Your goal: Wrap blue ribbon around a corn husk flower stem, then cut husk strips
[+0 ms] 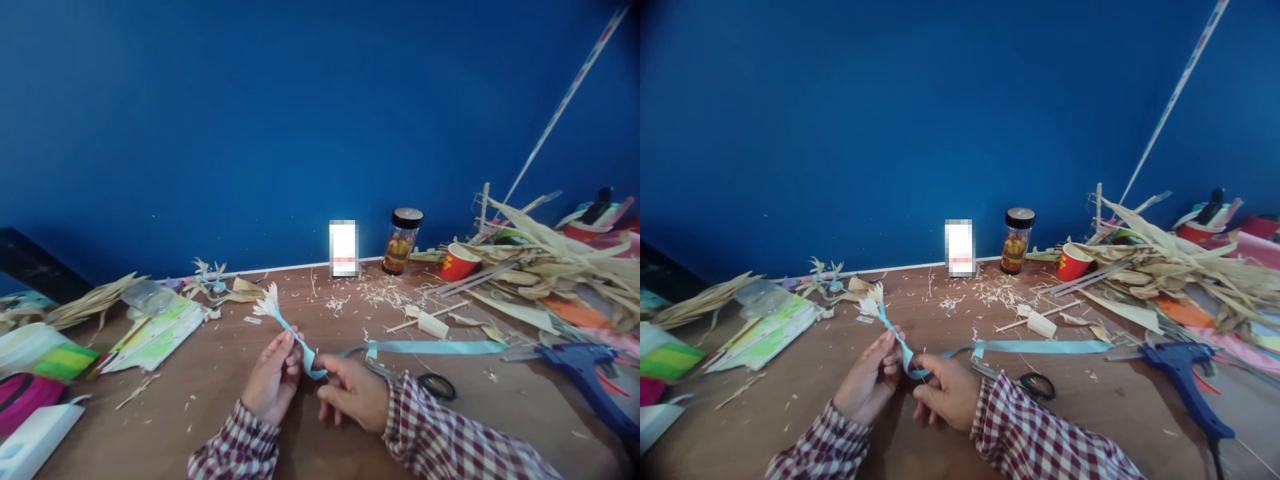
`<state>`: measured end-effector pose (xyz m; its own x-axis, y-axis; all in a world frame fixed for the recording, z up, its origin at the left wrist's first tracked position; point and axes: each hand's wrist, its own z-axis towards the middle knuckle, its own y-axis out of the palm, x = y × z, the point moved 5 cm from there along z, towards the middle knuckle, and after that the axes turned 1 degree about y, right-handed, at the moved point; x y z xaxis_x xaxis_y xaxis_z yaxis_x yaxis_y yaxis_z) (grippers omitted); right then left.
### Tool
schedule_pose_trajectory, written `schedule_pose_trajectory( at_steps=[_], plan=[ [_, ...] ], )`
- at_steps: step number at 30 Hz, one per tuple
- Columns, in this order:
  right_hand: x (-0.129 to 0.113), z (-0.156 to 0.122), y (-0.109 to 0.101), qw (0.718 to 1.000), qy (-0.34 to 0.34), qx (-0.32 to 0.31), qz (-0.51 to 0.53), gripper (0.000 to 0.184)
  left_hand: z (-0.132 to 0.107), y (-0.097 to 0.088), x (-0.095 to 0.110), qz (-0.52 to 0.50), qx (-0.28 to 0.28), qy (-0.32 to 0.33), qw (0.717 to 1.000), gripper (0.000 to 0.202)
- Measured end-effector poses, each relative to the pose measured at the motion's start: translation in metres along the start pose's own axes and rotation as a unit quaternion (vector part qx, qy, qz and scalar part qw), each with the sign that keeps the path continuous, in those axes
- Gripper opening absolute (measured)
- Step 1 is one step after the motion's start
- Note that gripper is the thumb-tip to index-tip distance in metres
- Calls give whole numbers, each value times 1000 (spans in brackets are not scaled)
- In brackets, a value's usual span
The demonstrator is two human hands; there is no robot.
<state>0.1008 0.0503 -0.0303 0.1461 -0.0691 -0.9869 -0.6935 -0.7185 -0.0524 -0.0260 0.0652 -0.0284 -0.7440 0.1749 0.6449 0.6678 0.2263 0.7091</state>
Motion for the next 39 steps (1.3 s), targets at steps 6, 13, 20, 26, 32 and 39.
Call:
schedule_pose_trajectory(
  at_steps=[6, 13, 20, 26, 32, 39],
  plan=[
    [-6, -4, 3, 999, 5, -19, 25, 35, 4, -8, 9, -17, 50, 29, 998, 8],
    [1, -5, 8, 999, 29, -23, 14, 61, 7, -19, 22, -27, 117, 94, 988, 9],
    [-20, -4, -16, 995, 20, 91, 47, 31, 6, -21, 24, 76, 152, 150, 974, 16],
    [-38, -13, -72, 986, 33, 119, -116, 32, 9, -21, 19, 54, 114, 111, 986, 13],
    [-46, -31, -119, 847, 67, 200, -488, 14, 8, -21, 38, -58, 83, 82, 991, 13],
    [-99, -35, -179, 742, 150, 250, -604, 13, -8, -48, 88, 8, 50, 90, 995, 21]
  ],
)
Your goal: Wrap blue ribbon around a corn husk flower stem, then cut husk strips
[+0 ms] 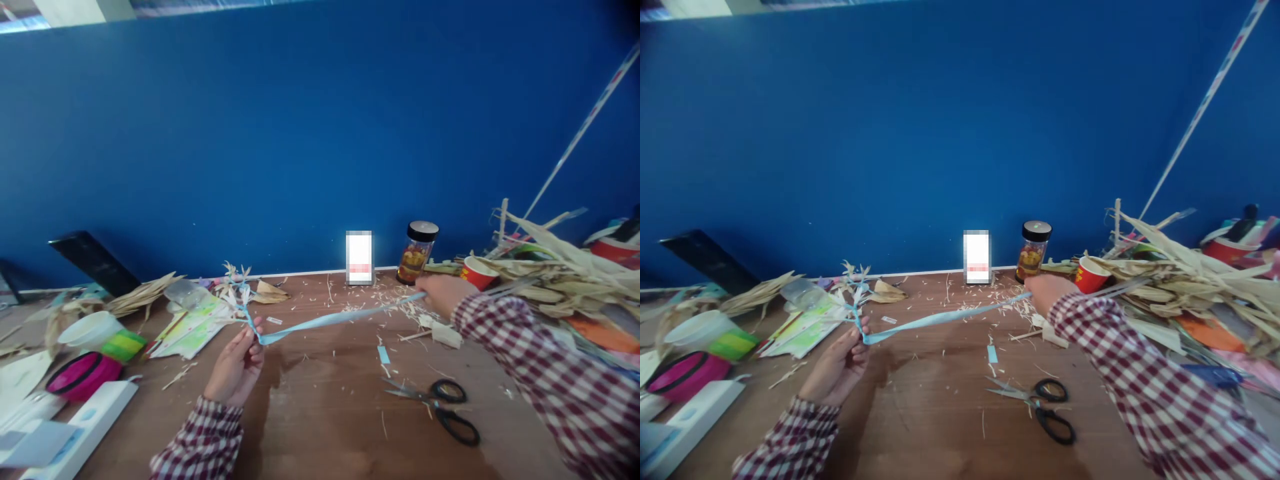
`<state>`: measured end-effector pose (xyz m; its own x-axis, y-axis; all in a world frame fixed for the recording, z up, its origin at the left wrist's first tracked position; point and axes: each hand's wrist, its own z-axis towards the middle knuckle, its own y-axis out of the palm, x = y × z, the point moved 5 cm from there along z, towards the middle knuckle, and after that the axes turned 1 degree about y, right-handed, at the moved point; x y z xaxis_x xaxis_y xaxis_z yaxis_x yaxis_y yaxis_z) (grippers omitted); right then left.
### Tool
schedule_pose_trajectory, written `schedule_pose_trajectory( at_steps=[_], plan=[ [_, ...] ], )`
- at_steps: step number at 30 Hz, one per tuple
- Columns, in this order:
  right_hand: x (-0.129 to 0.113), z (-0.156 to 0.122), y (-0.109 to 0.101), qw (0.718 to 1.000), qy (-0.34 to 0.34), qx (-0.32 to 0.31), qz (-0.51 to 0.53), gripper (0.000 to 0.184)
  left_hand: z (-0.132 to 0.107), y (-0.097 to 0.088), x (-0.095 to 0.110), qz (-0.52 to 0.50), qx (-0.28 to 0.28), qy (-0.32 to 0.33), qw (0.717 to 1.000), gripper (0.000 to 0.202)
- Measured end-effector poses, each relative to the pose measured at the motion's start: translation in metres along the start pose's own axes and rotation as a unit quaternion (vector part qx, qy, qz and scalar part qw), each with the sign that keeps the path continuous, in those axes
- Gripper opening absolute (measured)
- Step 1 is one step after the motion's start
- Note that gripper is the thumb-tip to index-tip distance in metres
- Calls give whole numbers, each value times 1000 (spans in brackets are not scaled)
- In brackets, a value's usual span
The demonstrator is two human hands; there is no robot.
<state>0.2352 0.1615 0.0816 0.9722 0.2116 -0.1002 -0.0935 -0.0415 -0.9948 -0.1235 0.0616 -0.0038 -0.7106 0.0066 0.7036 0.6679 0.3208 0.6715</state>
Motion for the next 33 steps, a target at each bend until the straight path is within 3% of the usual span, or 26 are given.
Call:
schedule_pose_trajectory(
  at_steps=[3, 6, 9, 10, 12, 14, 16, 20, 22, 25, 27, 28, 30, 31, 33],
  plan=[
    [-33, 12, -45, 996, -67, 22, 55, 16, -4, -5, 6, 42, -5, -17, 999, 26],
    [-87, 22, -90, 964, -177, 114, 161, 18, -6, -1, 7, 53, 6, -21, 998, 28],
    [-134, 41, -110, 911, -240, 198, 272, 21, -9, 8, 11, 42, 8, -7, 999, 27],
    [-147, 51, -107, 894, -259, 188, 314, 25, -10, 12, 14, 39, 2, 0, 999, 26],
    [-169, 73, -89, 885, -279, 100, 358, 35, -13, 18, 21, 36, -11, 19, 999, 24],
    [-178, 91, -60, 903, -257, -4, 344, 50, -16, 23, 28, 43, -23, 38, 998, 23],
    [-179, 96, -34, 903, -249, -45, 347, 41, -18, 28, 33, 46, -30, 52, 997, 22],
    [-181, 63, 27, 870, -261, -134, 397, 25, -15, 35, 36, 17, -20, 61, 998, 15],
    [-187, 35, 61, 844, -257, -176, 436, 29, -10, 37, 34, 2, -3, 76, 997, 10],
    [-200, 1, 100, 809, -234, -182, 508, 42, 0, 41, 28, 6, 27, 104, 994, 7],
    [-210, -8, 115, 785, -210, -159, 560, 50, 6, 45, 20, 27, 36, 113, 993, 7],
    [-212, -8, 118, 739, -180, -139, 635, 55, 9, 47, 15, 40, 38, 115, 992, 8],
    [-215, -3, 122, 689, -124, -106, 706, 61, 12, 51, 7, 70, 41, 120, 990, 12],
    [-217, -1, 123, 677, -103, -99, 722, 58, 14, 52, 3, 86, 42, 122, 988, 15],
    [-220, 2, 122, 681, -82, -106, 720, 41, 17, 53, -2, 118, 47, 131, 983, 21]
  ],
)
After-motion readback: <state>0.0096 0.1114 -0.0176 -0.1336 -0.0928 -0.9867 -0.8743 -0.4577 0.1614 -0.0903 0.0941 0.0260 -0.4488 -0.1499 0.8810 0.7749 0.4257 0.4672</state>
